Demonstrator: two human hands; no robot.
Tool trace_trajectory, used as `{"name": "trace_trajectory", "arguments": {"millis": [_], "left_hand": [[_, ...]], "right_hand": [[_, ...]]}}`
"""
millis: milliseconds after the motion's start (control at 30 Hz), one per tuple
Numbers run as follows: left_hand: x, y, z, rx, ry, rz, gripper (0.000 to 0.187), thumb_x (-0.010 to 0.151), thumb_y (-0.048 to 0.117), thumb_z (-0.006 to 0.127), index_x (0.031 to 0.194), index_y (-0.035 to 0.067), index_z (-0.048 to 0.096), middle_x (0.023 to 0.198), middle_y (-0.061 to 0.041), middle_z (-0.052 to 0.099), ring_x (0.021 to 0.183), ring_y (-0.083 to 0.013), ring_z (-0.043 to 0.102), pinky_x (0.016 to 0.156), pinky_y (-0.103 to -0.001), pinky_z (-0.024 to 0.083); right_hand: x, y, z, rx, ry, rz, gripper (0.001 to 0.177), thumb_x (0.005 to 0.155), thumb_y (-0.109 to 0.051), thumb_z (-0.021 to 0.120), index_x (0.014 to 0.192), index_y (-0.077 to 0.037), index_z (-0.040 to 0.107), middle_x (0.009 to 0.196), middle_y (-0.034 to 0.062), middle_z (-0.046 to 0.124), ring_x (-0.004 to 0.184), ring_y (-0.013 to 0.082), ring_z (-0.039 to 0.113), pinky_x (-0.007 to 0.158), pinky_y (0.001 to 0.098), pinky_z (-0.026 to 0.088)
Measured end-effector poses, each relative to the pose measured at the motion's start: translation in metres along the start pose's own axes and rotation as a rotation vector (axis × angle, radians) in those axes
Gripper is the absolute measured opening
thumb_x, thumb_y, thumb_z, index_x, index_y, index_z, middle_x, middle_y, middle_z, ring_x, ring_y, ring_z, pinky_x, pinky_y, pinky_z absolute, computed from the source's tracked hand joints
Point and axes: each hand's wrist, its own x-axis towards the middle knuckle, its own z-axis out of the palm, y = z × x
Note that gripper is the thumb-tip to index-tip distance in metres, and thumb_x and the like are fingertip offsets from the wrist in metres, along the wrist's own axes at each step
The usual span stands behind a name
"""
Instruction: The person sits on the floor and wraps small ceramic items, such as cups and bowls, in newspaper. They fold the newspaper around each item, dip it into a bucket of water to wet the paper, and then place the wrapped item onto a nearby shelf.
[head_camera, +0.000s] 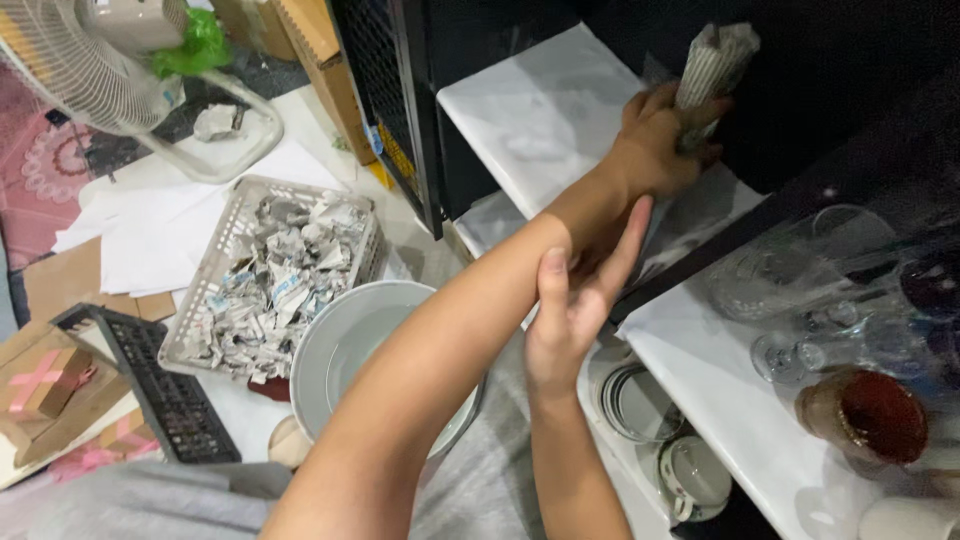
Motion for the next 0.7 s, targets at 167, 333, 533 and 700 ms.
{"name": "trace_trajectory", "arguments": {"millis": [167, 333, 533, 700], "left_hand": [[-0.026, -0.009, -0.020, -0.558, 0.079, -0.164, 0.054, 0.086, 0.036, 0.076, 0.136, 0.021, 0.063, 0.126, -0.010, 0.073, 0.106, -0.0215, 0.077, 0.092, -0.032, 0.062], [-0.086, -0.014, -0.097, -0.709, 0.361, 0.138, 0.023, 0.101, 0.020, 0.073, 0.122, 0.012, 0.072, 0.121, -0.011, 0.077, 0.106, -0.0175, 0.072, 0.093, -0.030, 0.056], [-0.226, -0.010, -0.197, -1.184, 0.070, -0.104, 0.063, 0.100, 0.009, 0.071, 0.153, 0.012, 0.038, 0.127, -0.015, 0.066, 0.100, -0.0236, 0.069, 0.087, -0.034, 0.062], [-0.333, 0.007, -0.217, -0.566, 0.302, 0.126, 0.092, 0.098, -0.002, 0.071, 0.166, 0.018, 0.012, 0.157, -0.022, 0.045, 0.131, -0.0328, 0.061, 0.107, -0.040, 0.055]], "right_hand": [[-0.019, 0.009, -0.007, 0.050, -0.029, -0.012, 0.079, 0.109, -0.014, 0.062, 0.170, -0.002, 0.014, 0.165, 0.0156, 0.031, 0.151, 0.0260, 0.034, 0.133, 0.0391, 0.025], [-0.056, 0.010, -0.004, 0.050, -0.119, -0.019, 0.055, 0.111, -0.016, 0.059, 0.159, 0.000, 0.036, 0.165, 0.0146, 0.041, 0.155, 0.0259, 0.043, 0.132, 0.0445, 0.038], [-0.116, 0.014, 0.001, 0.310, -0.126, 0.294, 0.045, 0.109, -0.020, 0.058, 0.146, 0.002, 0.045, 0.133, 0.0158, 0.061, 0.117, 0.0241, 0.062, 0.100, 0.0400, 0.050], [-0.158, 0.029, 0.001, 0.373, -0.150, 0.526, 0.052, 0.106, -0.029, 0.052, 0.150, -0.005, 0.038, 0.133, 0.0080, 0.060, 0.113, 0.0178, 0.061, 0.095, 0.0360, 0.051]]}}
